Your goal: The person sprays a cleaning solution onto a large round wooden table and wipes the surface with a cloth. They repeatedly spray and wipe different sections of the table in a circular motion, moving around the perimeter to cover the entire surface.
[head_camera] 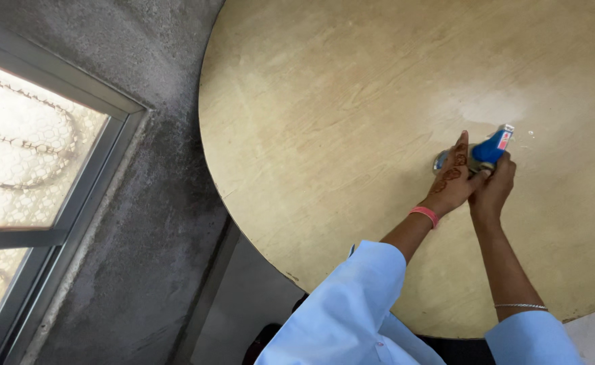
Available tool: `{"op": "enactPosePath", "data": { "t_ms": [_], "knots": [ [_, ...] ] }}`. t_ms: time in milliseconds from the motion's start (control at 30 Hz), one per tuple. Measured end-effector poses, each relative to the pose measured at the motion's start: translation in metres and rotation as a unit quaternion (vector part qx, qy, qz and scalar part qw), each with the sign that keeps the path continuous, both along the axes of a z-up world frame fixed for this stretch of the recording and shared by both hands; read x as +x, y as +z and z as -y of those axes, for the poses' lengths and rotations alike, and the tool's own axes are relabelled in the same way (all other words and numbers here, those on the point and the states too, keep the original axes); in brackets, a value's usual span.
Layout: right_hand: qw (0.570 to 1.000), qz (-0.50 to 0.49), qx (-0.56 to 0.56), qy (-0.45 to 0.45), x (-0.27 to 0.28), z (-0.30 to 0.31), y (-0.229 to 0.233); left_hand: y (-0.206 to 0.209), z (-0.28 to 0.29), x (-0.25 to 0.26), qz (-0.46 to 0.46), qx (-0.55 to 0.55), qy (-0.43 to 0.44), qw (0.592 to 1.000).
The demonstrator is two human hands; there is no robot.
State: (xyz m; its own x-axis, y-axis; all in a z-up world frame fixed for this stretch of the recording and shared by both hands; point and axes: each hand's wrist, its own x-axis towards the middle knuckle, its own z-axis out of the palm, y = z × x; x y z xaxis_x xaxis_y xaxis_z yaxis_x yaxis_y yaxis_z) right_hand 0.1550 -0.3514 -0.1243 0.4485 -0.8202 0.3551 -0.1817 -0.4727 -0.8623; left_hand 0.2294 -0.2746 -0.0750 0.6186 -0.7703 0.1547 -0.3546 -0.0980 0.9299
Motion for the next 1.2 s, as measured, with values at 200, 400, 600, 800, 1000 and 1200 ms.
{"op": "enactPosePath", "data": {
  "t_ms": [200,400,600,800,1000,1200],
  "knots": [
    [0.977,0.14,0.156,0.026,0.002,-0.004,-0.012,-0.006,-0.003,-0.01,-0.029,0.079,0.021,0.996],
    [0.954,0.187,0.231,-0.038,0.009,-0.08,-0.028,-0.018,-0.032,0.005,0.137,0.136,0.049,0.98],
    [0.982,0.064,0.156,0.079,0.035,-0.209,0.029,0.048,-0.149,0.015,-0.079,0.025,0.188,0.979],
    [0.863,-0.143,-0.262,0.408,0.075,-0.266,0.051,0.032,-0.286,0.044,0.016,0.045,0.405,0.913],
    [0.788,-0.155,-0.413,0.429,0.131,-0.276,0.025,-0.005,-0.364,0.053,0.173,0.136,0.403,0.888],
    [0.802,-0.12,-0.428,0.399,0.238,-0.217,0.028,-0.003,-0.352,0.102,0.277,0.176,0.308,0.893]
  ]
}}
